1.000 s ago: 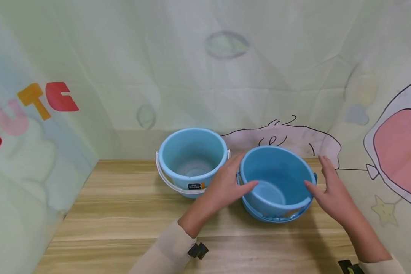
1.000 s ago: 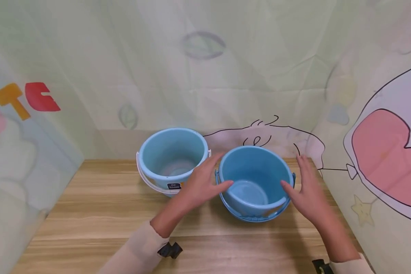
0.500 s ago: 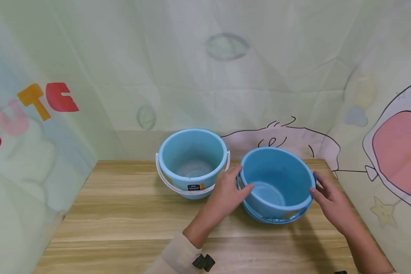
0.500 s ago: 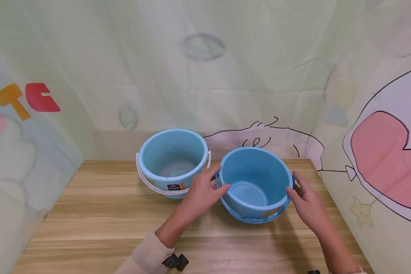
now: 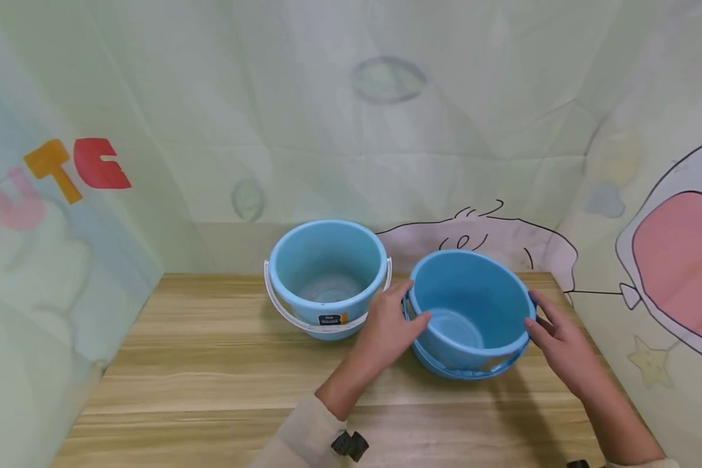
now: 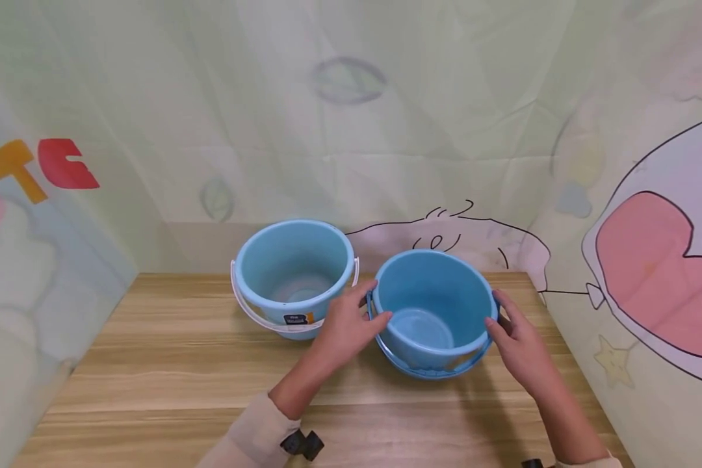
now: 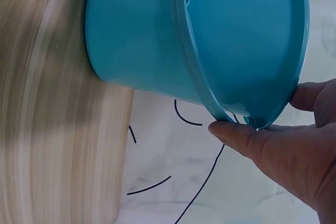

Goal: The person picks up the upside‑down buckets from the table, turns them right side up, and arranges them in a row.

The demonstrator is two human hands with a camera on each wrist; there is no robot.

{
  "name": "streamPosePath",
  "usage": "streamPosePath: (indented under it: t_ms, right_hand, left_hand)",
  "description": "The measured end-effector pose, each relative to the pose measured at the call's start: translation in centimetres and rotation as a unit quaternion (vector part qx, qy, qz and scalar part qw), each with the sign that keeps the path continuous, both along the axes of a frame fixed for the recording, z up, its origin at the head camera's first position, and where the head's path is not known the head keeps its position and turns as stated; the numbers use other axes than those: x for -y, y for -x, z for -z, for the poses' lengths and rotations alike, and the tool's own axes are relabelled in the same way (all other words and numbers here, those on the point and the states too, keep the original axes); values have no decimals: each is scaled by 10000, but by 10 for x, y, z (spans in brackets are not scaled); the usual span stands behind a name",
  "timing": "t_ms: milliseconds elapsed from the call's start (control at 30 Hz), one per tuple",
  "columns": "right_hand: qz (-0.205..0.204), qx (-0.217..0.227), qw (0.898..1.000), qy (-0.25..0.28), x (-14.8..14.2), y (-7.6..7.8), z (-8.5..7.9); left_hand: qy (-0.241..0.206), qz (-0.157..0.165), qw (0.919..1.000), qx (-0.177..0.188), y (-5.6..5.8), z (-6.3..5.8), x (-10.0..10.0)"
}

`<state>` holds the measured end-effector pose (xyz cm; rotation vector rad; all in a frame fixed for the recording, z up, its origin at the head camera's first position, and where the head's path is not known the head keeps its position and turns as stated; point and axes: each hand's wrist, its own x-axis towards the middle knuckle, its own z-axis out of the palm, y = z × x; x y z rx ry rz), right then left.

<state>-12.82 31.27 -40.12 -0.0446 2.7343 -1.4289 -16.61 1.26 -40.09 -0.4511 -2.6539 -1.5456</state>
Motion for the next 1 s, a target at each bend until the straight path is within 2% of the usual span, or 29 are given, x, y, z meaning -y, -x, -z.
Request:
streamPosePath:
  t_ms: [133, 300, 433, 600, 767, 900, 1000]
  right_hand:
    - [-20, 31, 10000, -11, 3, 5, -2]
    - [40, 187, 9998, -41, 5, 11, -4]
    - [73, 248, 9997, 44, 7, 13, -5]
    - [133, 253, 9996, -4, 8, 15, -6]
    - [94, 290, 9995, -50, 7, 21, -6]
    - [-3, 357, 9994, 49, 7, 26, -6]
    - [-46, 382, 9991, 168, 8, 31, -7]
  left_hand:
    - [-5, -102, 9998, -154, 4, 1, -1]
    - [-115, -243, 9996, 42, 7, 2, -3]
    - [-161, -321, 9994, 1, 10, 5, -6]
    - [-125, -320, 9994, -63, 15, 7, -9]
    - [-131, -277, 9995, 30, 19, 7, -10]
    - [-94, -215, 9996, 146, 21, 4, -11]
    - [-76, -208, 9997, 76, 25, 3, -12]
